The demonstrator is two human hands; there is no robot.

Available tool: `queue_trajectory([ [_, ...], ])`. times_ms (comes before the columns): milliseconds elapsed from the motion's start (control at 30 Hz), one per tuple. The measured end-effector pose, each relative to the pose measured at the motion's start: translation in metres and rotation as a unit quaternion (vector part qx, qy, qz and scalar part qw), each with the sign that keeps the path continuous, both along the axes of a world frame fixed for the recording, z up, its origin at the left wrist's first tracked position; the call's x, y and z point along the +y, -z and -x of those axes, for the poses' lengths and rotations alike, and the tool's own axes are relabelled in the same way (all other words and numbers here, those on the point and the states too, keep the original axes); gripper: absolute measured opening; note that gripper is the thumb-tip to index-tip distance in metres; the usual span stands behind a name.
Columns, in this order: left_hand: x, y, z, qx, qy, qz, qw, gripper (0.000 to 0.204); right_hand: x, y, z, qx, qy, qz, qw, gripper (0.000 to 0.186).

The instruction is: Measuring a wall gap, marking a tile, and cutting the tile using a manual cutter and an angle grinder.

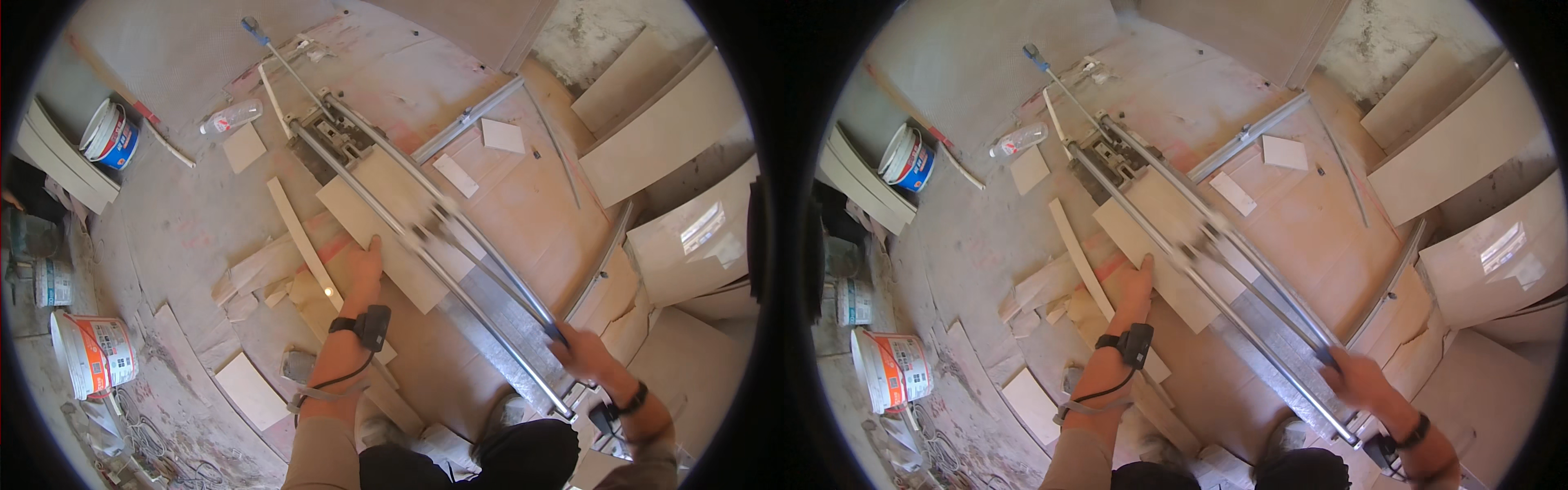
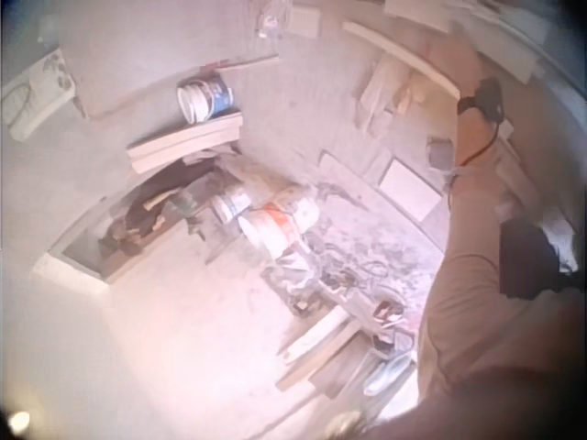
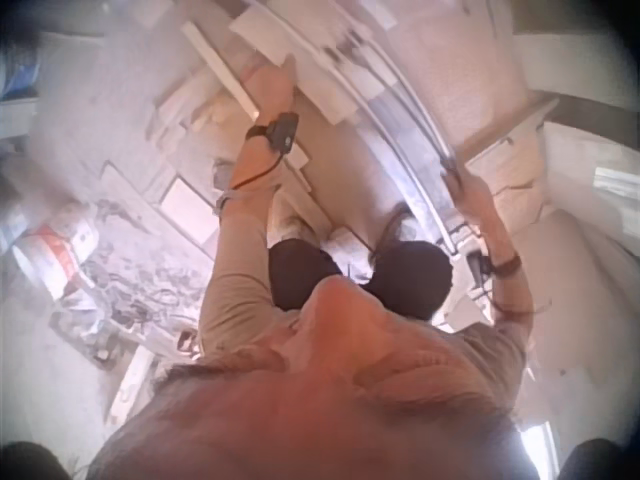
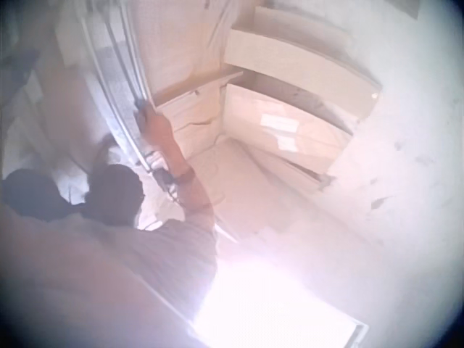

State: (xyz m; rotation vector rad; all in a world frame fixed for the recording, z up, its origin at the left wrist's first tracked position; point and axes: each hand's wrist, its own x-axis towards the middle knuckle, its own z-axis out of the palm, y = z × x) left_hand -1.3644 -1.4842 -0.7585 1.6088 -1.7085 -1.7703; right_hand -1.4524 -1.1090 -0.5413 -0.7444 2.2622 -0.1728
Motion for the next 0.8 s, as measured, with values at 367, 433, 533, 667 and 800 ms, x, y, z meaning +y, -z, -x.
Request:
queue_trajectory([
  [367,-0.091,-0.067,-0.037,0.039,0.127,-0.059,0.989,0.038,0.145,-0.030,-0.047,0.057,0.017,-0.318,0.946,0.044],
  [433,-0.111,-0.082,-0.049,0.106,0.108,-0.087,0.985,0.037,0.086,-0.024,-0.022,0.068,0.039,-0.220,0.972,0.041],
  [533,-0.115,-0.112,-0.039,0.069,0.134,-0.088,0.985,0.034,0.000,0.000,0.021,0.077,0.022,0.072,0.994,0.035],
  [667,-0.116,-0.110,-0.035,0.091,0.108,-0.041,0.989,0.028,-0.158,0.038,0.084,0.054,-0.034,0.226,0.972,0.032],
  [800,-0.108,-0.098,-0.048,0.083,0.149,-0.130,0.977,0.033,-0.301,0.075,0.132,0.065,-0.054,0.255,0.963,0.029],
])
